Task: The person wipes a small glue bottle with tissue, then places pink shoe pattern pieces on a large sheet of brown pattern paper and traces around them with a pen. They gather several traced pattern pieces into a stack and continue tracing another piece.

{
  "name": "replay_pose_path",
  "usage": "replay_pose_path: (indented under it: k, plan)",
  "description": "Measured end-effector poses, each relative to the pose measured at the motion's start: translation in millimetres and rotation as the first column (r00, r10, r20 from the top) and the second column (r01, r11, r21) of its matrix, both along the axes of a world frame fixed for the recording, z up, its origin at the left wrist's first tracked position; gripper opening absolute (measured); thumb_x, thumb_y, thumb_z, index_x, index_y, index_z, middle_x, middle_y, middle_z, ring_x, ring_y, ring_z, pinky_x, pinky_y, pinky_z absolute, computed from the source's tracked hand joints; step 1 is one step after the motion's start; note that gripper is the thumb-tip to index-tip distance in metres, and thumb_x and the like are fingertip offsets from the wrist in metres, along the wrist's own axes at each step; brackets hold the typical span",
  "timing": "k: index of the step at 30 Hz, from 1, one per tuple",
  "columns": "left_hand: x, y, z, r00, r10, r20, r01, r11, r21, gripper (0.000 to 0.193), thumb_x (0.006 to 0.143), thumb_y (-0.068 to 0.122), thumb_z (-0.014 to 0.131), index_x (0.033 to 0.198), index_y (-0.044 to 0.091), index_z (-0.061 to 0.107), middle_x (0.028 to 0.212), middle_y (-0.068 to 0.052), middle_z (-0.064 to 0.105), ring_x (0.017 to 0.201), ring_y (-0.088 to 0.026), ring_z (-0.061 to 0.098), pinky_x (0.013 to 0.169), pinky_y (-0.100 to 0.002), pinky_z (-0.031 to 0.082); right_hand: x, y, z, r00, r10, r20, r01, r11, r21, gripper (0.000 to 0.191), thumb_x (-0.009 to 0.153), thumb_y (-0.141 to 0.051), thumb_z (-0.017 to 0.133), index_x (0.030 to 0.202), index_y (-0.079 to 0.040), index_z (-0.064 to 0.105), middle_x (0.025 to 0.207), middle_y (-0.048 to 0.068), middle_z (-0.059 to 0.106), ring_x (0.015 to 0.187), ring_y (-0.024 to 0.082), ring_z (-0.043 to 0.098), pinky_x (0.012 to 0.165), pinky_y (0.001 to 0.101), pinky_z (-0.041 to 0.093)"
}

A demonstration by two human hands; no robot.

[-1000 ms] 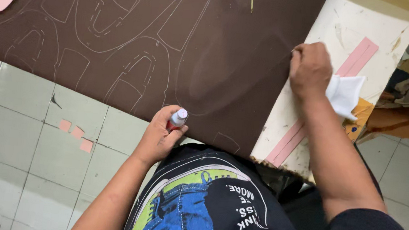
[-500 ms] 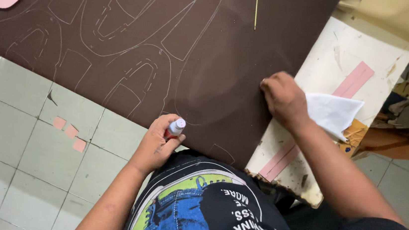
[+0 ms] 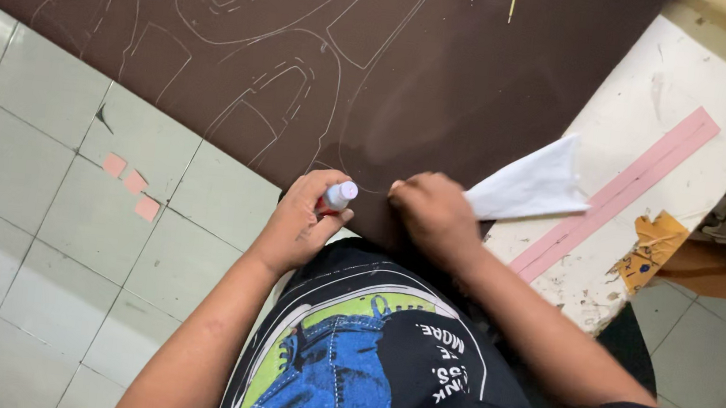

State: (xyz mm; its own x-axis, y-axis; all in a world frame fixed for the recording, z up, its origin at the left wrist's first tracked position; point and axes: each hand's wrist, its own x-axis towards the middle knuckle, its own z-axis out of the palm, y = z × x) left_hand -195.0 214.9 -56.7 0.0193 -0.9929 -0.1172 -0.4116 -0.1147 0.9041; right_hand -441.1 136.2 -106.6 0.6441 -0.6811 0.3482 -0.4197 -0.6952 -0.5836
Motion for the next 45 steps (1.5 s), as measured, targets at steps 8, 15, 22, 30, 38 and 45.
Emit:
replay_pose_path:
  k: [8, 15, 22, 30, 38, 45]
  plan:
    - [1, 6, -11, 1.000, 0.021, -0.023, -0.021, 1.000, 0.023, 0.039, 0.086, 0.013, 0.076, 0.123, 0.011, 0.062, 0.120, -0.010, 0.065, 0.115, -0.029, 0.062, 0.096, -0.039, 0.051, -14, -32, 38, 0.894, -0.397, -0.207, 0.392, 0.918, -0.069, 0.007, 0.095, -0.005, 0.075, 0.099, -0.007, 0.070, 0.096, 0.010, 0.067, 0.087, 0.027, 0.065, 0.076, 0.0409, 0.054]
    - [11, 11, -17, 0.994, 0.006, -0.106, -0.001, 0.999, 0.047, 0.040, 0.087, 0.012, 0.075, 0.124, 0.011, 0.060, 0.119, -0.010, 0.064, 0.111, -0.026, 0.063, 0.094, -0.037, 0.053, 42, 4, 22, 0.990, 0.022, -0.137, -0.034, 0.995, -0.090, 0.015, 0.088, -0.010, 0.070, 0.103, -0.009, 0.070, 0.101, 0.005, 0.066, 0.099, 0.024, 0.061, 0.091, 0.0404, 0.043]
    - [15, 19, -16, 0.999, -0.043, 0.007, 0.044, 0.989, -0.140, 0.040, 0.083, 0.007, 0.075, 0.121, 0.009, 0.062, 0.119, -0.011, 0.067, 0.114, -0.032, 0.062, 0.097, -0.039, 0.053, 41, -8, 36, 0.979, 0.045, -0.198, -0.074, 0.987, -0.143, 0.009, 0.092, -0.014, 0.068, 0.101, -0.013, 0.070, 0.100, 0.002, 0.064, 0.099, 0.022, 0.060, 0.101, 0.0427, 0.038]
    - [22, 30, -16, 0.996, -0.080, 0.034, 0.084, 0.987, -0.140, 0.040, 0.082, 0.005, 0.075, 0.119, 0.009, 0.061, 0.127, -0.012, 0.067, 0.119, -0.035, 0.062, 0.102, -0.042, 0.049, 58, -6, 31, 0.948, 0.135, -0.287, -0.189, 0.967, -0.169, 0.017, 0.089, -0.012, 0.062, 0.103, -0.011, 0.071, 0.096, 0.004, 0.061, 0.097, 0.022, 0.059, 0.107, 0.0430, 0.037]
    - [20, 40, -16, 0.996, -0.071, 0.045, 0.078, 0.982, -0.174, 0.038, 0.084, 0.005, 0.073, 0.119, 0.009, 0.059, 0.132, -0.013, 0.066, 0.120, -0.036, 0.062, 0.102, -0.043, 0.049, 68, -5, 29, 0.971, 0.154, -0.185, -0.179, 0.976, -0.127, 0.010, 0.092, -0.011, 0.062, 0.099, -0.011, 0.070, 0.096, 0.004, 0.061, 0.096, 0.023, 0.059, 0.106, 0.0430, 0.038]
    - [21, 41, -17, 1.000, -0.027, -0.007, 0.026, 0.995, -0.100, 0.042, 0.085, 0.007, 0.072, 0.125, 0.008, 0.059, 0.129, -0.012, 0.066, 0.120, -0.033, 0.062, 0.101, -0.041, 0.051, 12, -10, 26, 0.919, -0.040, -0.392, -0.012, 0.992, -0.129, 0.006, 0.090, -0.013, 0.067, 0.094, -0.011, 0.069, 0.093, 0.008, 0.062, 0.095, 0.029, 0.060, 0.094, 0.0440, 0.044]
